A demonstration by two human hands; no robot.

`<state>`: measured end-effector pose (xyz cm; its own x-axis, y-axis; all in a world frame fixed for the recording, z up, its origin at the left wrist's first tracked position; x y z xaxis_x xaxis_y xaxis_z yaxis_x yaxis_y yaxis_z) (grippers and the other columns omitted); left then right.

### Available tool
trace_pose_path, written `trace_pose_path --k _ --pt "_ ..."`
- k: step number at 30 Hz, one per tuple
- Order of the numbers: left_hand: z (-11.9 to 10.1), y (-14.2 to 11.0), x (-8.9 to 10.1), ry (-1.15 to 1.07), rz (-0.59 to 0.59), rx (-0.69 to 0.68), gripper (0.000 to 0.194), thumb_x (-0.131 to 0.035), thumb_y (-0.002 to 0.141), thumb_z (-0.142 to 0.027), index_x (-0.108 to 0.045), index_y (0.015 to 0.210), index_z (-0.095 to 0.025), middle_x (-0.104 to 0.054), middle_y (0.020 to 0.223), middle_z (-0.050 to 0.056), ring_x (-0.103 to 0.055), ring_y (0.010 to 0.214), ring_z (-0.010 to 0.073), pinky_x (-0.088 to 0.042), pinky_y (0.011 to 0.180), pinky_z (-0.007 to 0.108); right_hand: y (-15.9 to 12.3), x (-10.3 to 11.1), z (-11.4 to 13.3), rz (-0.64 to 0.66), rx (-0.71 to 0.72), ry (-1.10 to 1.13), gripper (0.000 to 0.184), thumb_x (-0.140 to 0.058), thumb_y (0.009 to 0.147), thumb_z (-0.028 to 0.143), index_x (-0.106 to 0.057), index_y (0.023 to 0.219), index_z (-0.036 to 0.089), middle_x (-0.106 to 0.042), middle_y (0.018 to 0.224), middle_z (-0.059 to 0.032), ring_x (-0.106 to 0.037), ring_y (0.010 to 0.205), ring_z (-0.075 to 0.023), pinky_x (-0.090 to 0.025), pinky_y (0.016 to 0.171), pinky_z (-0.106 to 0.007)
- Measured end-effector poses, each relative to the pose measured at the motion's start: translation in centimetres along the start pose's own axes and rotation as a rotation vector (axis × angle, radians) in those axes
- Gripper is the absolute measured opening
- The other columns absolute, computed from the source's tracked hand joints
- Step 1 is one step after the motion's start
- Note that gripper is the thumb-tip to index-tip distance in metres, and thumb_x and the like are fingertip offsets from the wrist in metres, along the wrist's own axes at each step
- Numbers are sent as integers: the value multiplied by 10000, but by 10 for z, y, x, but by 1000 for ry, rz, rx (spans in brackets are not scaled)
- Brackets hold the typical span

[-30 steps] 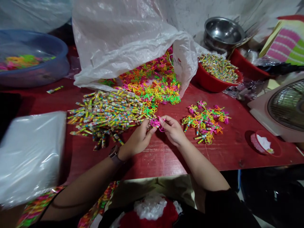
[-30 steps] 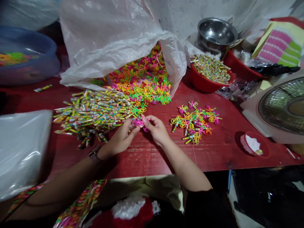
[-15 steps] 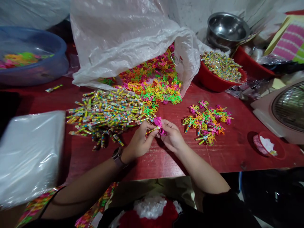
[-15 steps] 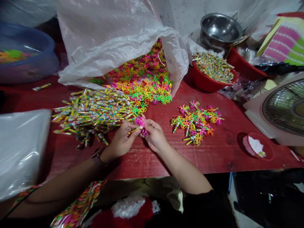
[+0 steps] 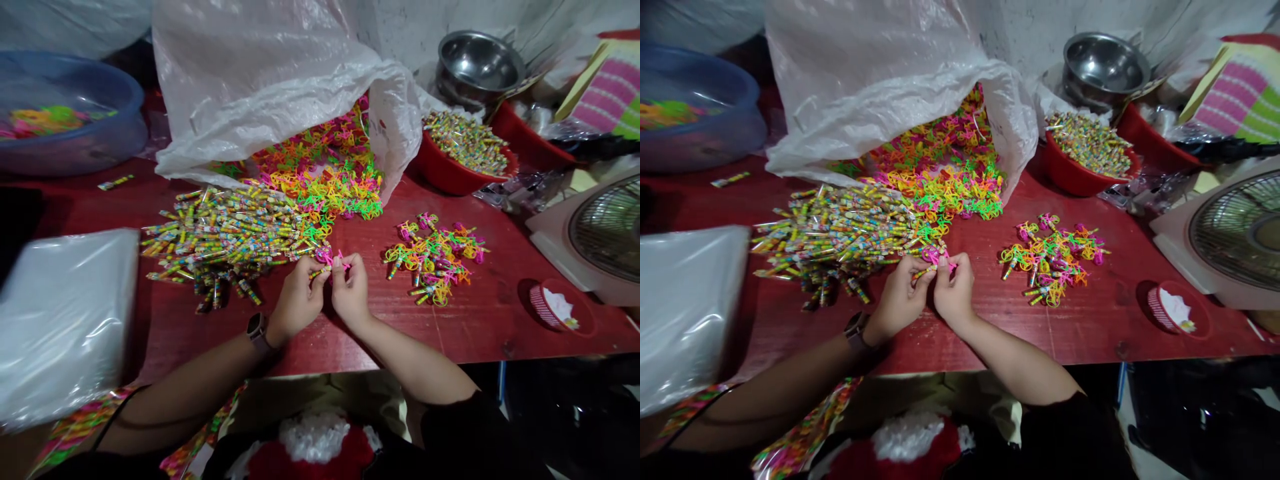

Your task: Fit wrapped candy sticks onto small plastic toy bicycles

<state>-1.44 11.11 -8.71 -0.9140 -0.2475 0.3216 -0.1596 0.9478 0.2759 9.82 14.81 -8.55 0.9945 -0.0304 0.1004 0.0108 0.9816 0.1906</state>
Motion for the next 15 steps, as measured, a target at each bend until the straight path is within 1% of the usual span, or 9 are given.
trace_pose_path --k 2,4,5,7,9,11,13,14,15 --pt "1 4 2 26 26 -12 99 -533 1018 -319 -519 1017 -220 -678 929 44 -656 767 180 -481 653 281 6 2 2 46 7 -58 318 -540 972 505 -489 820 230 -474 716 34 -433 660 -146 -370 641 -282" --pt "2 11 6 72 89 -78 127 -497 1042 -334 -526 1044 -211 -678 958 56 -657 819 189 -503 719 302 20 15 7 135 -4 -106 308 -542 961 489 -489 802 230 -487 691 35 -439 628 -144 -372 621 -282" --pt "2 16 9 126 116 -129 157 -486 1050 -349 -536 1078 -203 -680 996 72 -658 891 207 -515 792 329 30 28 10 177 -1 -146 303 -548 953 485 -496 797 230 -506 688 31 -454 624 -146 -379 620 -284" --pt "2 25 19 314 123 -217 271 -507 1044 -416 -558 1163 -178 -672 1095 118 -621 1054 267 -495 941 412 54 64 17 212 16 -303 287 -569 936 471 -527 788 228 -557 700 9 -498 647 -164 -403 639 -299" --pt "4 33 30 568 75 -233 399 -565 1005 -490 -583 1206 -145 -647 1166 168 -564 1134 338 -454 995 490 75 105 23 108 3 -630 248 -618 897 413 -559 747 226 -588 721 -27 -524 680 -193 -426 677 -337" --pt "8 37 37 794 61 -194 441 -610 971 -502 -616 1183 -115 -619 1203 211 -537 1143 390 -440 968 525 89 135 28 -62 -40 -878 155 -716 809 328 -615 801 211 -637 873 -120 -567 850 -277 -453 783 -433" --pt "11 37 39 947 102 -173 386 -615 971 -447 -642 1139 -100 -605 1209 232 -534 1130 414 -435 929 528 91 141 32 -195 28 -1013 213 -746 772 268 -660 949 186 -624 1082 -215 -538 1059 -365 -433 906 -536" --pt "11 36 38 996 128 -175 351 -601 979 -412 -648 1123 -96 -604 1204 236 -536 1123 417 -431 916 526 89 133 33 -190 108 -1033 247 -732 788 259 -668 1012 179 -609 1150 -231 -514 1128 -383 -414 959 -563" --pt "11 35 36 1030 152 -179 319 -573 993 -378 -652 1109 -92 -607 1192 236 -540 1113 415 -428 906 524 86 119 34 -129 198 -1040 238 -700 824 262 -675 1046 182 -613 1173 -221 -506 1157 -380 -402 999 -567"
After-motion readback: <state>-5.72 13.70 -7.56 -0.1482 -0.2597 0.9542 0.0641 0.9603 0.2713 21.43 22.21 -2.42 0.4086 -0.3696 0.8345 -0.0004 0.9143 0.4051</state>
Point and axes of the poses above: each hand's wrist, its own y-axis towards the middle knuckle, its own x-axis out of the back of the hand, z = x × y, the point moved 1 cm from there along y, towards the middle knuckle
